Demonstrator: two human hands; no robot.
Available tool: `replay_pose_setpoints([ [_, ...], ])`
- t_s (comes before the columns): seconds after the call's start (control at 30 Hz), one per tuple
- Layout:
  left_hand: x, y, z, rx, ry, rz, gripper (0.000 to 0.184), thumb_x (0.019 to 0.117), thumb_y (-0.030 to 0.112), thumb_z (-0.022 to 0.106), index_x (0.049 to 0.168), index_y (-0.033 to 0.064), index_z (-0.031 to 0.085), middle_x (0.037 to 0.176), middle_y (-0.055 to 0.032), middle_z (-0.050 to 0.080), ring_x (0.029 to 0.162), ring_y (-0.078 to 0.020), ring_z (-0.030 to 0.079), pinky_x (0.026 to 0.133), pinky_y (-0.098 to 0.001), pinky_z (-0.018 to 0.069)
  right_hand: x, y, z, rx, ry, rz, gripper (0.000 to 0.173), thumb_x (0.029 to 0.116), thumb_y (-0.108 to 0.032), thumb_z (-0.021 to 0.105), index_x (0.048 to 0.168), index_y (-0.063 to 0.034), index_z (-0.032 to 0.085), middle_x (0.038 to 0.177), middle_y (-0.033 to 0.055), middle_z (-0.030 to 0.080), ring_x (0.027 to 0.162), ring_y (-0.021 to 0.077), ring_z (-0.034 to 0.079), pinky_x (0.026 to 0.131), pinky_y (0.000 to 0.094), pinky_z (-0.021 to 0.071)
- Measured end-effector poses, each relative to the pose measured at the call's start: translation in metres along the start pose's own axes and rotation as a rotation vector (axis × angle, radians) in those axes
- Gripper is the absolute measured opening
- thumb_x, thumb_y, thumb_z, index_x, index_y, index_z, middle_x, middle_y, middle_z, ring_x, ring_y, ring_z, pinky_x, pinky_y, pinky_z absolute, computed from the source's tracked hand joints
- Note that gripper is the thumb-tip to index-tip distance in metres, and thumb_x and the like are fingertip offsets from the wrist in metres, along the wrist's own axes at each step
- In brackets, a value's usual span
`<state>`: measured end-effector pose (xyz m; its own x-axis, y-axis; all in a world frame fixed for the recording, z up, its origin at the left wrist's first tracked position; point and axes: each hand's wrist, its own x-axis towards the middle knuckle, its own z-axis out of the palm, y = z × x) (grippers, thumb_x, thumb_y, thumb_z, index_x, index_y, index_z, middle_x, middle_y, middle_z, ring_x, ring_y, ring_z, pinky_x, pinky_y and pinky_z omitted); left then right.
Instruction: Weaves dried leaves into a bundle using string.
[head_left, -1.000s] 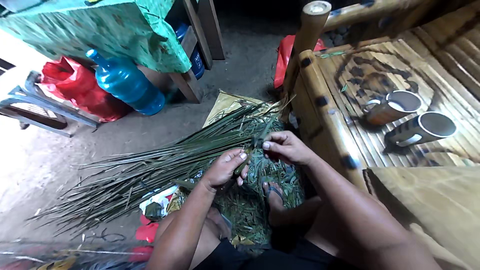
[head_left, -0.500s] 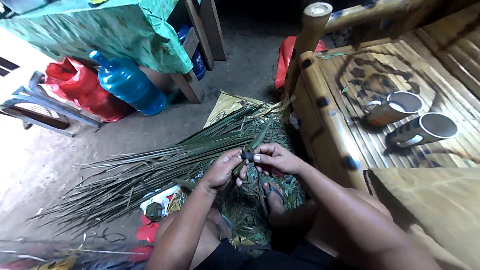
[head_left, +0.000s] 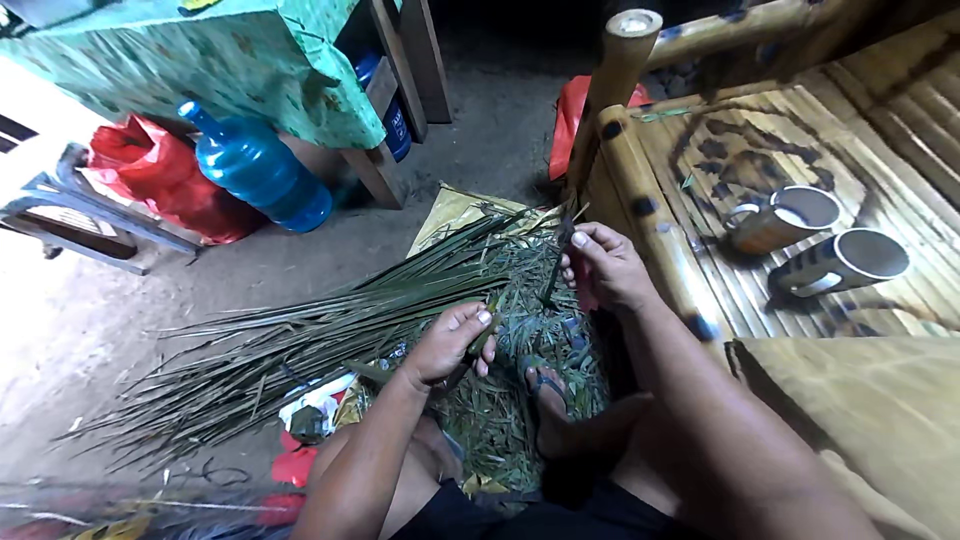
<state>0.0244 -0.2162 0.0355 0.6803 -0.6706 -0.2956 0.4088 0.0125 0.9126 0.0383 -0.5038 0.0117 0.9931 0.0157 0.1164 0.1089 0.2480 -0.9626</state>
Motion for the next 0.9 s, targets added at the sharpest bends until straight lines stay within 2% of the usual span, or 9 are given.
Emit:
replay_pose_setpoints([
  [0.07,0.001,-0.001,0.003,0.089,0.062,0.035,0.027,0.1116,0.018,0.037,0.107,0.0025,0.058,0.071,-0.0038,0.067,0.058,-0.0128,0.067,0.056,-0.0262,0.0600,-0.005,0.000,0.009,0.002,-0.021,0.074,0.022,0.1080,-0.023,0.050,0.118,-0.0106,0.065,0.080,0.0021,0.068,0.059,0.0099,0.064,0.054,0.0255,0.0578],
  [0.2,0.006,-0.007,0.005,0.272,0.101,0.107,0.026,0.1113,0.016,0.039,0.111,-0.0005,0.059,0.075,-0.0048,0.069,0.062,-0.0151,0.070,0.061,-0.0293,0.0622,-0.019,0.009,0.039,-0.025,-0.352,0.292,0.030,0.1043,-0.020,0.054,0.128,-0.0024,0.061,0.080,0.0061,0.068,0.061,0.0113,0.063,0.056,0.0262,0.0559],
  [0.27,0.006,-0.010,0.006,0.315,0.114,0.124,0.026,0.1110,0.015,0.040,0.113,-0.0010,0.061,0.077,-0.0061,0.070,0.063,-0.0159,0.070,0.062,-0.0301,0.0624,-0.023,0.015,0.046,-0.010,-0.425,0.309,0.029,0.1046,-0.020,0.055,0.126,-0.0008,0.062,0.079,0.0056,0.068,0.061,0.0100,0.062,0.057,0.0243,0.0549],
  [0.33,0.006,-0.011,0.008,0.362,0.136,0.137,0.027,0.1108,0.015,0.041,0.114,-0.0010,0.062,0.078,-0.0056,0.070,0.063,-0.0151,0.070,0.062,-0.0291,0.0624,-0.022,0.016,0.045,-0.002,-0.373,0.280,0.028,0.1046,-0.019,0.056,0.124,-0.0016,0.066,0.079,0.0049,0.068,0.060,0.0093,0.062,0.056,0.0237,0.0548],
  [0.63,0.007,-0.010,0.008,0.485,0.159,0.132,0.027,0.1104,0.016,0.042,0.116,-0.0001,0.063,0.079,-0.0032,0.072,0.064,-0.0120,0.070,0.062,-0.0263,0.0621,-0.012,0.005,0.030,0.006,-0.210,0.196,0.028,0.1037,-0.017,0.056,0.128,-0.0057,0.065,0.078,0.0043,0.068,0.059,0.0091,0.061,0.055,0.0236,0.0545],
  [0.8,0.004,-0.010,0.008,0.496,0.133,0.114,0.028,0.1106,0.017,0.041,0.116,0.0004,0.063,0.079,-0.0030,0.071,0.064,-0.0118,0.070,0.062,-0.0264,0.0619,-0.003,-0.003,0.010,-0.001,-0.074,0.135,0.031,0.1067,-0.019,0.051,0.134,-0.0099,0.061,0.079,0.0032,0.067,0.057,0.0084,0.060,0.052,0.0228,0.0538],
  [0.9,0.004,-0.009,0.006,0.459,0.125,0.106,0.028,0.1108,0.016,0.040,0.117,-0.0002,0.062,0.078,-0.0032,0.071,0.064,-0.0126,0.070,0.062,-0.0271,0.0623,-0.002,-0.011,0.002,0.015,0.073,0.114,0.031,0.1088,-0.023,0.048,0.136,-0.0140,0.058,0.079,0.0012,0.065,0.055,0.0078,0.058,0.050,0.0231,0.0536],
])
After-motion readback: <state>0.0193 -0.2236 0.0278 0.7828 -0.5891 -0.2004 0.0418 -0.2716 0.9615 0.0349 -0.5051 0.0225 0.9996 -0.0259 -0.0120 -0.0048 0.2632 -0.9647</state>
